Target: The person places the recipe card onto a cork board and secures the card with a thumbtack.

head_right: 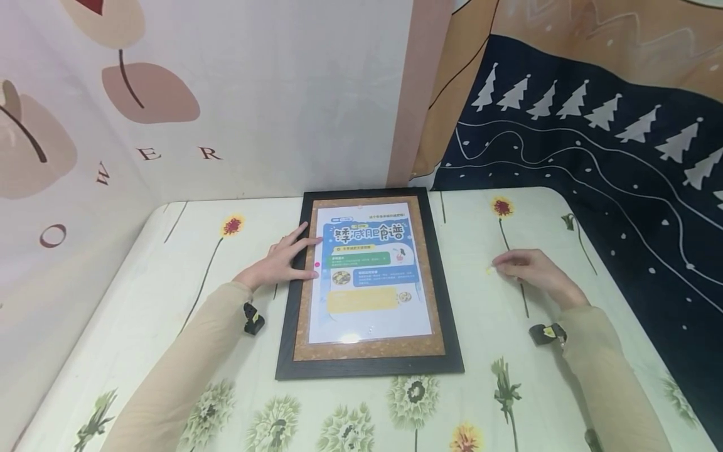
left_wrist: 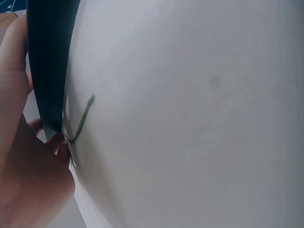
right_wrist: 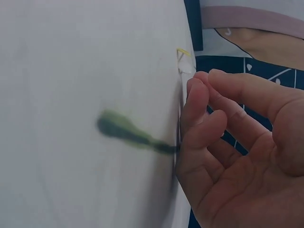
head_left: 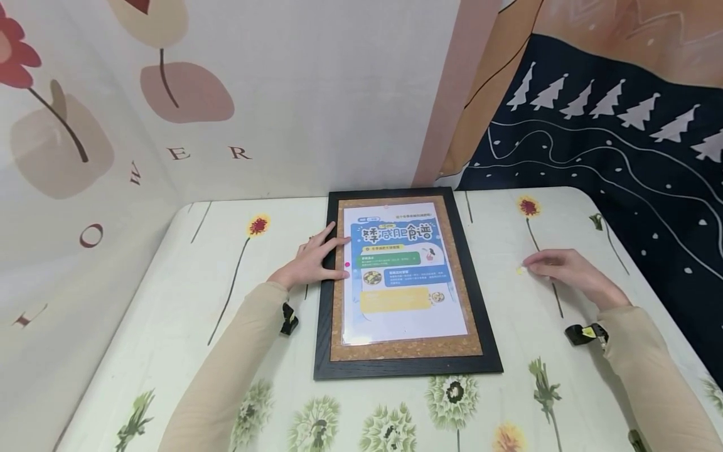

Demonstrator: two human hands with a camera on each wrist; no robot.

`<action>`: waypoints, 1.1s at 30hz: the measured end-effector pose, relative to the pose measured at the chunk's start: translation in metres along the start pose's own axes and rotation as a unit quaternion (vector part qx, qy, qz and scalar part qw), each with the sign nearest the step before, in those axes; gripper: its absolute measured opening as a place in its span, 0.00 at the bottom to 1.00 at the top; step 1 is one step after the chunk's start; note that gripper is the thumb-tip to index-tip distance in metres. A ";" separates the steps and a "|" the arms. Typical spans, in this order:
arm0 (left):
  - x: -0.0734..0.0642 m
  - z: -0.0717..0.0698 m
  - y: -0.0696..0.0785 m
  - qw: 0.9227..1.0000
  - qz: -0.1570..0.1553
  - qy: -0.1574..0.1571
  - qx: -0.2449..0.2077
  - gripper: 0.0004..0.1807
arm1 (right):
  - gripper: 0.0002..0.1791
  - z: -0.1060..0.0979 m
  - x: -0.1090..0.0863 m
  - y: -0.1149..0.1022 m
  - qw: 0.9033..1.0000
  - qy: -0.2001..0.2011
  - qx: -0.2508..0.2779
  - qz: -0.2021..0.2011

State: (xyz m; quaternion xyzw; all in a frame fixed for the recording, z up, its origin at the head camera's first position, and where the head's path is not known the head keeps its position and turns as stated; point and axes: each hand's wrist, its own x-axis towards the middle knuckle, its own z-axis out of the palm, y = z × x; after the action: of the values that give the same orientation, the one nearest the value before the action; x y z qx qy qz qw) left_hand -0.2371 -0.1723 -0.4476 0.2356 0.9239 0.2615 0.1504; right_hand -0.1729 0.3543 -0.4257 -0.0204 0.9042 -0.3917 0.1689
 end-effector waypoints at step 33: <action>0.000 -0.001 -0.001 1.000 0.004 -0.001 0.000 0.45 | 0.19 0.016 0.022 -0.021 0.999 0.012 -0.036 0.037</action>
State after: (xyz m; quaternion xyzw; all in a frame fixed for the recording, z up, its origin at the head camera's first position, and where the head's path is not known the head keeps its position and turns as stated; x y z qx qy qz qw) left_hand -0.2377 -0.1733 -0.4470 0.2397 0.9227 0.2622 0.1500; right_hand -0.1906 0.3251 -0.4274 0.0117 0.9199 -0.3524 0.1718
